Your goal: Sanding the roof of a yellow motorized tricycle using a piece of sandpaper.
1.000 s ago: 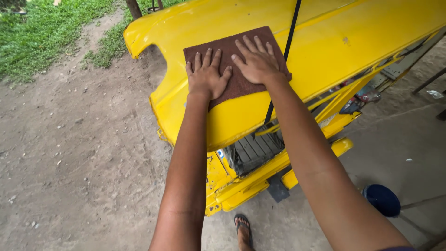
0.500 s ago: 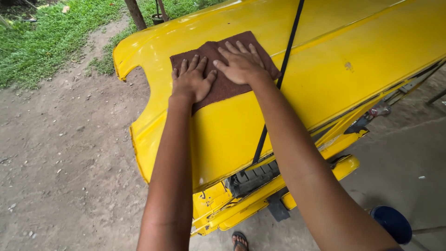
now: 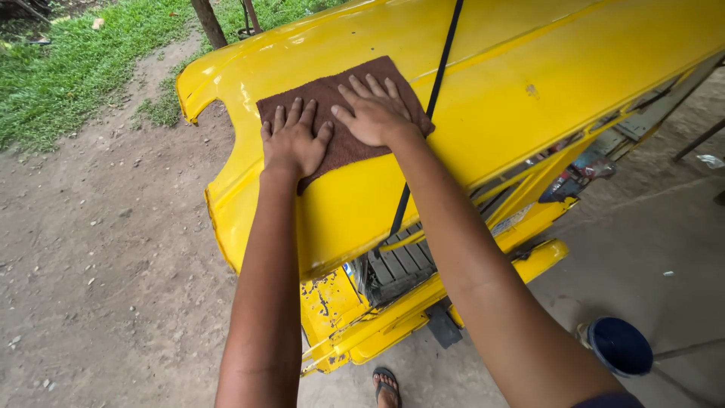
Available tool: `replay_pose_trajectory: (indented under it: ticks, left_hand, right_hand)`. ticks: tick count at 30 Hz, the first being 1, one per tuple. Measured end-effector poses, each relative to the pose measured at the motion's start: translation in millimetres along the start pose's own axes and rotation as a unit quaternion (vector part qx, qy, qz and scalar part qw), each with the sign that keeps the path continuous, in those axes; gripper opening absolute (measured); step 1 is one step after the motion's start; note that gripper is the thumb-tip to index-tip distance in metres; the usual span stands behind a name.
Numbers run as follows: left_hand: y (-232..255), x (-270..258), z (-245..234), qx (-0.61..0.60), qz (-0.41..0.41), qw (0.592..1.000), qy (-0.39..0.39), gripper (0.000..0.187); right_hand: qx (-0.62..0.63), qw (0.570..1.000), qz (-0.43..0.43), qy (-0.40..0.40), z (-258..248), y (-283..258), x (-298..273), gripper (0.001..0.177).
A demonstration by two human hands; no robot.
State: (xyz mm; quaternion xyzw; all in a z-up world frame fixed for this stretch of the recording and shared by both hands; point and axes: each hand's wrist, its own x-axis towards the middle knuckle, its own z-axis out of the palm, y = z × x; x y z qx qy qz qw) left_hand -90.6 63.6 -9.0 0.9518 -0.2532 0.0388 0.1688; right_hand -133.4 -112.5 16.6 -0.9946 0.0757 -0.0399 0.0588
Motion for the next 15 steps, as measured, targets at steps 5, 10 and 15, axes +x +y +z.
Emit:
replay_pose_trajectory:
  ticks: [5, 10, 15]
  left_hand:
    - [0.9, -37.8, 8.3, 0.001, 0.012, 1.0, 0.019, 0.074]
    - [0.6, -81.9, 17.8, 0.01, 0.027, 0.998, 0.058, 0.074]
    - [5.5, -113.5, 23.6, 0.021, 0.043, 0.996, 0.079, 0.076]
  right_hand:
    - [0.0, 1.0, 0.001, 0.025, 15.4, -7.4, -36.9, 0.07]
    - [-0.006, 0.998, -0.008, 0.066, 35.2, -17.3, -73.7, 0.07]
    - [-0.002, 0.992, -0.019, 0.125, 53.6, -22.3, -106.9, 0.069]
